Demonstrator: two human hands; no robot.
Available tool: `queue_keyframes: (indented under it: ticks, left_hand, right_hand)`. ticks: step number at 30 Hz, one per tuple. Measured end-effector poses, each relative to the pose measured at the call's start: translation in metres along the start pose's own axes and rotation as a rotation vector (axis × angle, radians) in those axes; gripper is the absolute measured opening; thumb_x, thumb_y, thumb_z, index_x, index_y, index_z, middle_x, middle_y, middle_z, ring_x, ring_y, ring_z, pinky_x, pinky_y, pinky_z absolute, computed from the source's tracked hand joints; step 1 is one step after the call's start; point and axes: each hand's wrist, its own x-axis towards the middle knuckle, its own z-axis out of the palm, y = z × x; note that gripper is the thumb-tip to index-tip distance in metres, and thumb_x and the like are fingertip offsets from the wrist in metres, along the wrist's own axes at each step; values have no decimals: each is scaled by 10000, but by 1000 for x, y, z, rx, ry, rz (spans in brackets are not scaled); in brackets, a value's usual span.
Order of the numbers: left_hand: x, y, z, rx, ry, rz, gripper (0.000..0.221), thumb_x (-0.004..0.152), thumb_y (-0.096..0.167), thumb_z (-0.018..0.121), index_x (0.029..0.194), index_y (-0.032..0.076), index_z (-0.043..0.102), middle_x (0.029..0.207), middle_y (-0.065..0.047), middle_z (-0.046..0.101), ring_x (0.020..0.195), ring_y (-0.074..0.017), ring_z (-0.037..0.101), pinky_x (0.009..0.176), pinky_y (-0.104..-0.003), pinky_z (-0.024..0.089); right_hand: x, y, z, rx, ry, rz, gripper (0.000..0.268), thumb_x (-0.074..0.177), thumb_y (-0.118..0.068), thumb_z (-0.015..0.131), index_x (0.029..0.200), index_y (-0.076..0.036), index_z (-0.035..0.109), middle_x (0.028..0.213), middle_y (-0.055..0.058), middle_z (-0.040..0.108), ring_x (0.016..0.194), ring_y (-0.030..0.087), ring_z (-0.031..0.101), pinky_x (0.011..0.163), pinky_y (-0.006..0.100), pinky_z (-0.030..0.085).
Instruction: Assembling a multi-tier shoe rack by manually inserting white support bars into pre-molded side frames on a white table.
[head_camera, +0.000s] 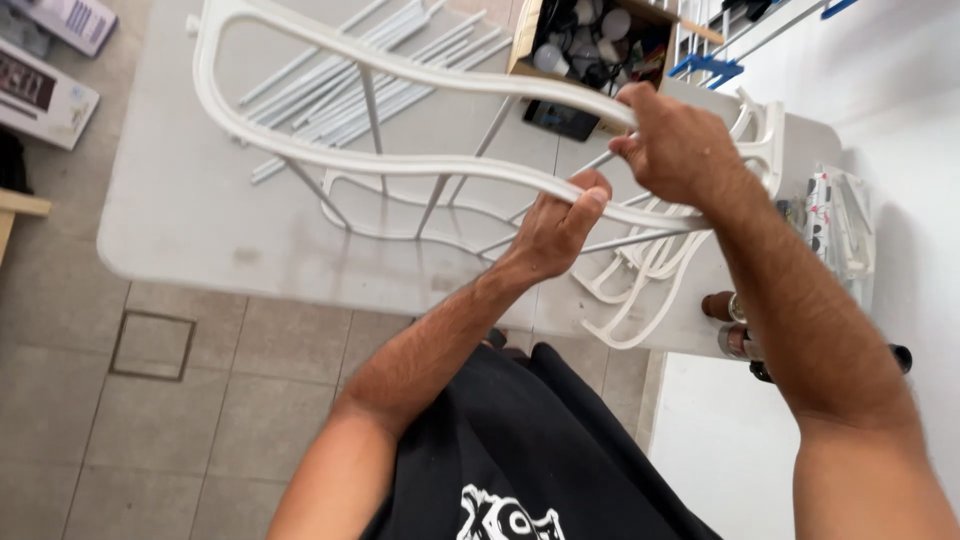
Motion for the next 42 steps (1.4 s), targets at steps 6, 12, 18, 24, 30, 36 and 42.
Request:
queue_keyframes:
  ticks: [6, 12, 18, 24, 30, 36, 42]
  left_hand:
    - [-40, -6, -18, 187, 70, 42, 728, 914, 747, 330, 1139, 106, 591, 1057, -82, 563, 931, -205, 535, 790, -380, 471]
    - [-105, -65, -83, 291, 730, -37, 184, 933, 206, 650, 1037, 113, 529, 946, -35, 526, 826, -170, 493, 720, -313, 486]
    - [-86, -108, -117, 369, 375, -86, 278, 1022, 329, 587, 1178, 124, 692, 1127, -155, 685, 1114, -391, 639, 1021, -518, 490]
    - [-76, -123, -103, 332, 449, 87, 280, 1055, 380, 580, 1006, 134, 705, 890, -111, 700, 895, -354, 699, 845, -448, 551]
    - [-76, -41, -90, 464, 448, 373, 355, 1067, 435, 515, 1006, 127, 680, 756, -49, 543, 739, -296, 617, 703, -392, 538]
    - [-69, 3, -75, 885, 386, 540, 253, 1044, 366, 566, 1058, 145, 689, 774, -10, 537, 708, -230, 609, 623, -370, 539]
    - [-68, -14, -43, 1028, 168, 493, 135, 1014, 229, 599, 956, 151, 693, 728, -10, 555, 679, -193, 625, 653, -343, 562]
  right_hand:
    - [-18, 2, -5, 94, 109, -123, 733, 905, -333, 768, 1513, -101, 431, 1367, 246, 638, 1053, 454, 649, 870, 611, 488]
    - [-61, 2, 13, 209, 644, -495, 129, 1103, -88, 671, 1134, 30, 628, 1012, 188, 676, 848, 276, 637, 722, 375, 555]
    - [-79, -60, 39, 12, 361, -213, 419, 980, -441, 682, 1270, -140, 660, 831, 116, 712, 806, 378, 721, 745, 541, 571]
    - [-76, -17, 55, 34, 516, -147, 274, 1036, -462, 692, 1121, -202, 718, 758, 81, 678, 775, 368, 711, 682, 492, 554]
    - [-105, 39, 60, 447, 694, -181, 151, 993, -306, 848, 1026, -186, 762, 565, -7, 503, 572, 211, 561, 628, 310, 481]
    - [-122, 70, 118, 881, 624, -83, 145, 1077, -182, 716, 1051, -41, 700, 789, 99, 685, 757, 175, 630, 765, 303, 496]
    - [-111, 41, 202, 1150, 606, 209, 106, 1017, 10, 606, 1049, -41, 694, 959, 118, 720, 963, 202, 676, 935, 340, 500]
